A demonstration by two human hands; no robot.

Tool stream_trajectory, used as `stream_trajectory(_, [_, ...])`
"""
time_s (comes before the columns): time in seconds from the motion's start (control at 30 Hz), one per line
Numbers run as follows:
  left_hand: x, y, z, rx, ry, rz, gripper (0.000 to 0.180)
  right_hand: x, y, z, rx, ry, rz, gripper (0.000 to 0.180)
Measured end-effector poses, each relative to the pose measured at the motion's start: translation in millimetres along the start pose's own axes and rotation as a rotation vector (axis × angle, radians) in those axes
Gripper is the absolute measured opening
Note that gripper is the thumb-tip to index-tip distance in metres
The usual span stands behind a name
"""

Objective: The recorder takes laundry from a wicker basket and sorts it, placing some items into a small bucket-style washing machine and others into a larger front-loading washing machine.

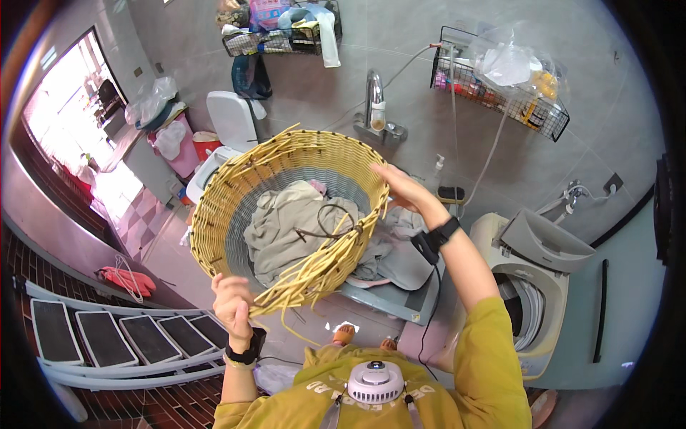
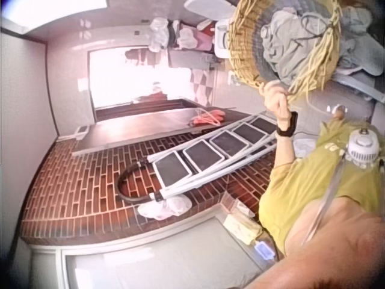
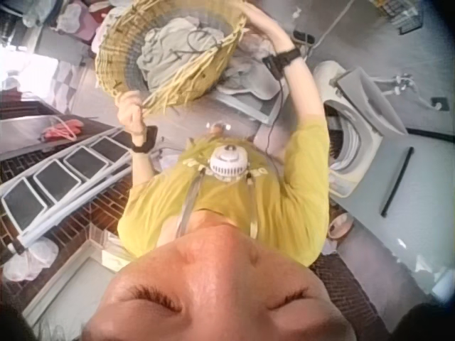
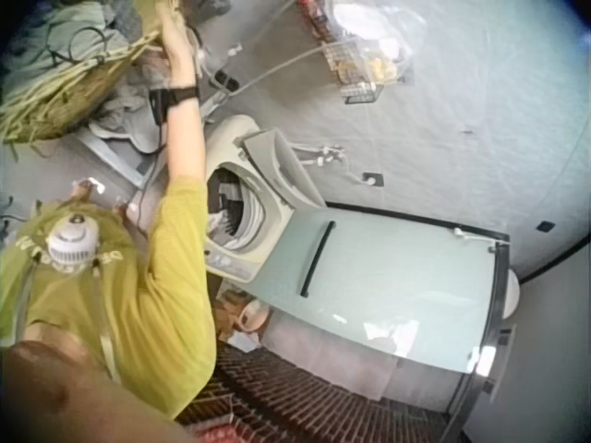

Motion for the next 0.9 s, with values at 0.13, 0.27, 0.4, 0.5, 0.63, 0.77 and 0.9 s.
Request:
stream_trajectory(0.13, [-15, -40, 7, -0.241, 0.694, 0.092, 0.028, 27, -10, 4, 0.032, 0.059, 0.276, 0.049])
stream_trajectory(0.27, [-22, -106, 30, -0.816, 0.830, 0.807, 0.041, -4, 36, 17, -0.154, 0.094, 0.230, 0.050])
stream_trajectory(0.4, [-20, -108, 31, -1.045, 0.487, 0.881, 0.037, 7, 55, 97, -0.236, 0.143, 0.181, 0.055])
stream_trajectory(0.5, [-2, -73, 13, -1.056, 0.368, 0.947, 0.040, 3, 55, 151, -0.235, 0.174, 0.098, 0.056])
stream_trajectory(0.63, [26, -15, -15, -1.033, 0.242, 1.128, 0.054, -29, 43, 232, -0.151, 0.263, 0.092, 0.057])
stream_trajectory(0.77, [74, 29, -34, -0.886, -0.004, 1.245, 0.069, -75, 63, 309, -0.186, 0.442, -0.002, 0.057])
stream_trajectory(0.9, [140, 49, -28, -0.802, -0.176, 1.188, 0.076, -125, 126, 339, -0.097, 0.651, 0.162, 0.057])
Point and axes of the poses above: each hand's wrist, its own z-axis away from the middle knuckle, its own x-axis out of the palm, y = z × x, the point moved 3 cm from there along -z, towards the middle knuckle, and after that the axes turned 15 degrees about x, right-handed, at the moved point
